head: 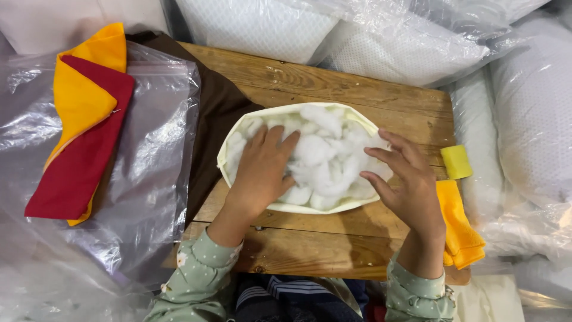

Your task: A person is stuffing a white fabric pillowcase with handfuls of polyester fiberfill at a workshop table.

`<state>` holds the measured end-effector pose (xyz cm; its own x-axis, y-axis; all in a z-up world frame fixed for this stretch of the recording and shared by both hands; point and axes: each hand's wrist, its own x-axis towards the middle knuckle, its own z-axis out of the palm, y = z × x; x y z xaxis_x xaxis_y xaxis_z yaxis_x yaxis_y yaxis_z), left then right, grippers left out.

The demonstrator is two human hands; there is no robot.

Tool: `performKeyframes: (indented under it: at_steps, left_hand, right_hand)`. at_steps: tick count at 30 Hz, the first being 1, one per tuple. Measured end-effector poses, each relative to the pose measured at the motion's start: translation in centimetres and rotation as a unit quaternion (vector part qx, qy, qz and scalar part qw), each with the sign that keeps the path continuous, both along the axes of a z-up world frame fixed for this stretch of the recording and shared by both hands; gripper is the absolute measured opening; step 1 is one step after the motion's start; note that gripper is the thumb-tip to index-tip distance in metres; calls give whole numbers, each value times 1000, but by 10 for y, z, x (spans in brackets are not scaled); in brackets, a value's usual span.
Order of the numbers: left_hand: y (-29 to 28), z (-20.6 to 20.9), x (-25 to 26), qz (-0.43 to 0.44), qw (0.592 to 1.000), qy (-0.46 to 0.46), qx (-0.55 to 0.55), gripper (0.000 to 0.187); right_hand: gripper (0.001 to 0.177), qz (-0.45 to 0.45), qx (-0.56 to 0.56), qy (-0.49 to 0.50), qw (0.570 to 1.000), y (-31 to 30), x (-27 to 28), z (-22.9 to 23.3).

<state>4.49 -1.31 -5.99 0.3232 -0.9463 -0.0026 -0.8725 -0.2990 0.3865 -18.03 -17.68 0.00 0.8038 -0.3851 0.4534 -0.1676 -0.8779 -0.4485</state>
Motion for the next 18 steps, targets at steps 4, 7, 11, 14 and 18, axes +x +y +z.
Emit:
performKeyframes:
  at_steps: [4,7,11,14,18]
  left_hand:
    - [11,67,-33,-12,999,16,26,120]
    - [-11,51,-46,-55,980,-146,-127,129]
    - [-62,-2,-27,-68,998,11,-1,114]
    - [-81,-35,-9,-17,997,-14,71,86]
    - [-84,-39,8,13,994,-45,104,47]
  right_hand:
    - [48,51,87,62,993,6,14,-18]
    - [39,144,110,113,977,10,37,-35]
    - [48,91,90,219,967,-6,65,-38]
    - [45,72,111,245,960,-6,71,-9]
    - [44,52,144,236,960,-13,62,8]
